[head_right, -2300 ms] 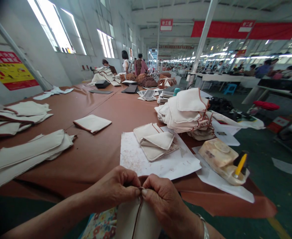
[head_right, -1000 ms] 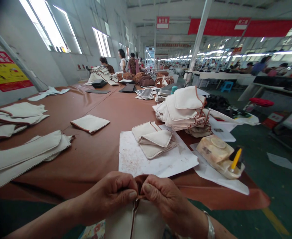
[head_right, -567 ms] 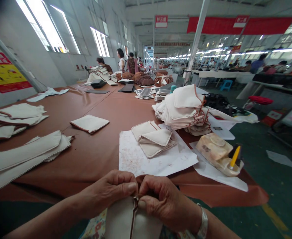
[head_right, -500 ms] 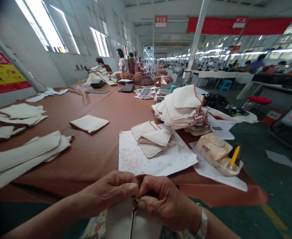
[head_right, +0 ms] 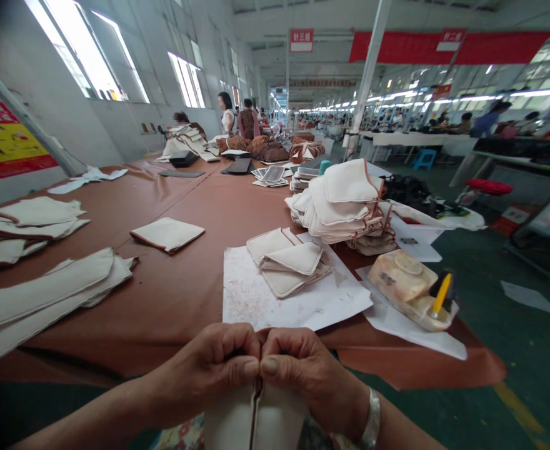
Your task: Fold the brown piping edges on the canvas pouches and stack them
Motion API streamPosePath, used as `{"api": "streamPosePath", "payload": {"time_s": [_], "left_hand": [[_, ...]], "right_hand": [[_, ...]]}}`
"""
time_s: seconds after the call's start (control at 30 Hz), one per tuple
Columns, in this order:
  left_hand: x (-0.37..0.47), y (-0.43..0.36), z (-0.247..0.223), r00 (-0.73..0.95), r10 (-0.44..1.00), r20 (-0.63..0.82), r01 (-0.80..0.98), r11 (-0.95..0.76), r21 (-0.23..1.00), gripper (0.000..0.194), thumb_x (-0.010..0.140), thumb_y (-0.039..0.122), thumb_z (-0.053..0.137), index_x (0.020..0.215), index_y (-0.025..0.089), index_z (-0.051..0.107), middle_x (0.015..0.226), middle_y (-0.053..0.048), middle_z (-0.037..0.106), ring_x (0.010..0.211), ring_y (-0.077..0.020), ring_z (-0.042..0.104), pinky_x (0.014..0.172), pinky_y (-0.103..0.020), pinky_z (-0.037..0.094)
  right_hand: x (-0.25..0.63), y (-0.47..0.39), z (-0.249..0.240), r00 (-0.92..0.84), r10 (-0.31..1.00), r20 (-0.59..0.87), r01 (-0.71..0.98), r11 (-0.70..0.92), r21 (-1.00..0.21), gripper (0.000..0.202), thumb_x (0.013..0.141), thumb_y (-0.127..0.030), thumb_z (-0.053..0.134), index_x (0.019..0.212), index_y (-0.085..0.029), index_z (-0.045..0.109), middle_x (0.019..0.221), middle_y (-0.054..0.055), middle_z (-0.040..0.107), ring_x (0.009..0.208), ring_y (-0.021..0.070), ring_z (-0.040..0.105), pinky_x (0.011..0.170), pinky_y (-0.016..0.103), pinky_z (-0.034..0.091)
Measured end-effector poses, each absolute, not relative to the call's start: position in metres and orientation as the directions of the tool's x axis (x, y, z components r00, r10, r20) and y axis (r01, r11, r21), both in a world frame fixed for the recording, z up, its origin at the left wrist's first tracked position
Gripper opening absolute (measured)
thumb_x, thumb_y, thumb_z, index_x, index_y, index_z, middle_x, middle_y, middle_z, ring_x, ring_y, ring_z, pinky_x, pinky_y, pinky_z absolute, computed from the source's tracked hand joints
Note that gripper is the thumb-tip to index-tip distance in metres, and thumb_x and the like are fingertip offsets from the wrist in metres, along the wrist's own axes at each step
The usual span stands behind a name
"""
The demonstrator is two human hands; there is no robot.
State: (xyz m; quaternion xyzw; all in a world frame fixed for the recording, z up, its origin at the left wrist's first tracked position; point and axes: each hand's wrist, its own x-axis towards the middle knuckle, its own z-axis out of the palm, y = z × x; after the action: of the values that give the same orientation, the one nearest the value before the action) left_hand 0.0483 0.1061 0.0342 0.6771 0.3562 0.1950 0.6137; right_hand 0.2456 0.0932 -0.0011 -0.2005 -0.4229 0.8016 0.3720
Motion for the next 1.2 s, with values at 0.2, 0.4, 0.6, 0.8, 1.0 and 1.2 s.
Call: {"api": "streamPosePath", "payload": {"time_s": [0.2, 0.4, 0.6, 0.8, 1.0, 1.2], "left_hand": [[0.042, 0.113, 0.037, 0.751, 0.592, -0.292, 0.264, 0.136, 0.955, 0.045, 0.09, 0.058, 0.053, 0.076, 0.016, 0.05, 0.068, 0.004, 0.039, 0.058, -0.0085, 0.032, 0.049, -0.02, 0.025], [0.044, 0.109, 0.042, 0.761, 0.609, -0.225, 0.218, 0.087, 0.972, 0.044, 0.089, 0.054, 0.057, 0.069, 0.016, 0.047, 0.063, 0.005, 0.035, 0.054, -0.0072, 0.027, 0.046, -0.021, 0.02], [0.053, 0.102, 0.022, 0.731, 0.674, -0.105, -0.155, 0.315, 0.936, 0.041, 0.082, 0.05, 0.069, 0.071, 0.012, 0.057, 0.058, 0.003, 0.044, 0.047, -0.0057, 0.032, 0.045, -0.02, 0.022], [0.05, 0.104, 0.007, 0.739, 0.654, -0.163, -0.212, 0.455, 0.865, 0.056, 0.076, 0.068, 0.065, 0.072, 0.012, 0.057, 0.056, 0.003, 0.042, 0.043, -0.0063, 0.031, 0.041, -0.021, 0.021], [0.048, 0.105, 0.026, 0.74, 0.641, -0.204, -0.109, 0.414, 0.904, 0.052, 0.077, 0.063, 0.068, 0.068, 0.013, 0.056, 0.055, 0.004, 0.04, 0.045, -0.0055, 0.029, 0.043, -0.021, 0.018], [0.045, 0.099, 0.021, 0.765, 0.62, -0.172, -0.105, 0.384, 0.917, 0.044, 0.079, 0.053, 0.072, 0.076, 0.011, 0.062, 0.057, 0.004, 0.041, 0.045, -0.0056, 0.029, 0.043, -0.021, 0.019]], "right_hand": [[0.244, 0.091, -0.01, -0.623, 0.782, -0.007, -0.442, -0.359, -0.822, 0.025, 0.083, -0.03, 0.074, 0.073, -0.014, 0.057, 0.073, -0.001, 0.051, 0.061, 0.0082, 0.04, 0.054, 0.019, 0.028], [0.239, 0.091, -0.014, -0.623, 0.782, -0.001, -0.5, -0.4, -0.768, 0.026, 0.079, -0.028, 0.077, 0.07, -0.013, 0.058, 0.072, 0.0, 0.053, 0.062, 0.0086, 0.042, 0.055, 0.019, 0.03], [0.231, 0.09, -0.019, -0.584, 0.806, 0.094, -0.639, -0.385, -0.665, 0.024, 0.079, -0.028, 0.076, 0.068, -0.014, 0.06, 0.061, -0.001, 0.056, 0.052, 0.0089, 0.043, 0.05, 0.021, 0.031], [0.237, 0.095, -0.027, -0.595, 0.799, 0.089, -0.568, -0.34, -0.75, 0.02, 0.081, -0.024, 0.074, 0.07, -0.013, 0.062, 0.067, 0.001, 0.058, 0.058, 0.0103, 0.045, 0.056, 0.024, 0.032], [0.238, 0.095, -0.022, -0.611, 0.786, 0.098, -0.526, -0.31, -0.792, 0.025, 0.077, -0.028, 0.08, 0.073, -0.013, 0.061, 0.072, 0.003, 0.062, 0.064, 0.0123, 0.05, 0.061, 0.025, 0.034], [0.247, 0.094, -0.019, -0.653, 0.754, 0.07, -0.428, -0.292, -0.855, 0.027, 0.086, -0.036, 0.071, 0.077, -0.014, 0.058, 0.07, 0.001, 0.058, 0.061, 0.0102, 0.044, 0.057, 0.023, 0.031]]}}
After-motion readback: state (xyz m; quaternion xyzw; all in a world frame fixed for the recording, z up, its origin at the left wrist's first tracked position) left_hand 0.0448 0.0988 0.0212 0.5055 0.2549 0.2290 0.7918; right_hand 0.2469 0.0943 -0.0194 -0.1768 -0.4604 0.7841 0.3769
